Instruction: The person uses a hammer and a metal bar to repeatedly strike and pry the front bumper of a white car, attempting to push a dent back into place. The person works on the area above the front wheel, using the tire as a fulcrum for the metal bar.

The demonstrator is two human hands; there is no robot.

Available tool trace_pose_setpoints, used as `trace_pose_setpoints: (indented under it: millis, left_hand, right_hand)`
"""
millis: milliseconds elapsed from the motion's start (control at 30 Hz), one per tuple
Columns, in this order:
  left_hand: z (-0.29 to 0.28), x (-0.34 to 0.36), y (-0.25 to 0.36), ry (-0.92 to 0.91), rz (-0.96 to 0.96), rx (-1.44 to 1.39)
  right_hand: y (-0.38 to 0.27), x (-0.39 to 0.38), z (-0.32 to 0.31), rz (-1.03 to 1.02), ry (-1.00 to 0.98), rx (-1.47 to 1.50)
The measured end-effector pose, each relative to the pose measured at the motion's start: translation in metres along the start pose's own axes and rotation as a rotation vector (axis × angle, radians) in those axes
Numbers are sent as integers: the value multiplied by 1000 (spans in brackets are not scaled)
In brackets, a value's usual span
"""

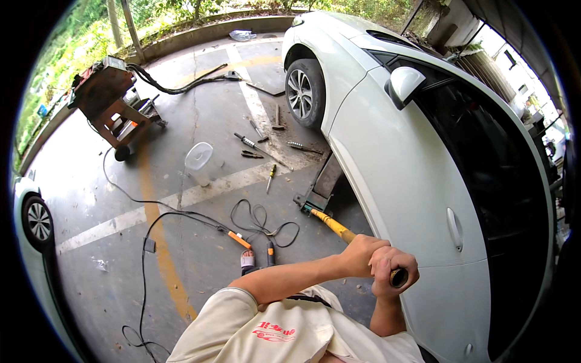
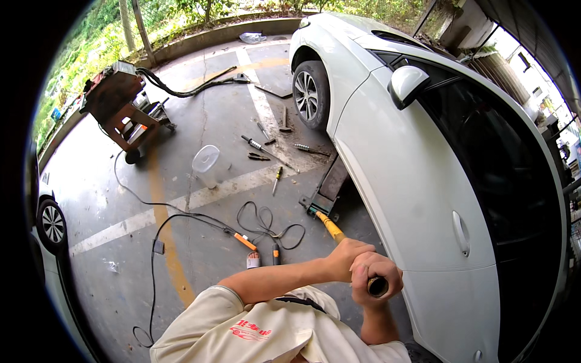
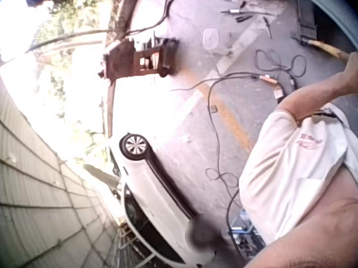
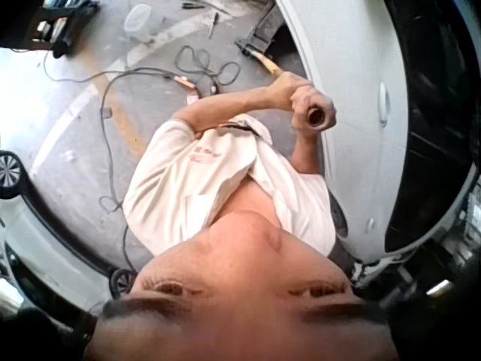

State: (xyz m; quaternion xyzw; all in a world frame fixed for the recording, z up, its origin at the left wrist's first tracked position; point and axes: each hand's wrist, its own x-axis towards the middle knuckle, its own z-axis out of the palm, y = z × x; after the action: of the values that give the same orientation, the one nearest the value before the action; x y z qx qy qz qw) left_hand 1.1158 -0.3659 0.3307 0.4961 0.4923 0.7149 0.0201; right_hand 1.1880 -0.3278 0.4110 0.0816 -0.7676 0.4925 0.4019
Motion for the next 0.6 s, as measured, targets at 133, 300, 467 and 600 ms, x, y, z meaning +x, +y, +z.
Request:
trace_pose_setpoints:
  millis: [133,300,467,600]
  left_hand:
    - [-21,16,9,-35,12,-16]
    - [-49,18,14,-240,47,-40]
    - [-73,20,13,-481,-17,-145]
    - [-42,13,14,-507,0,-259]
  right_hand:
    - [-4,21,12,-1,-13,-26]
    - [-12,13,39,16,76,-129]
    - [-14,7,64,58,180,-217]
    - [-20,-20,42,87,271,-176]
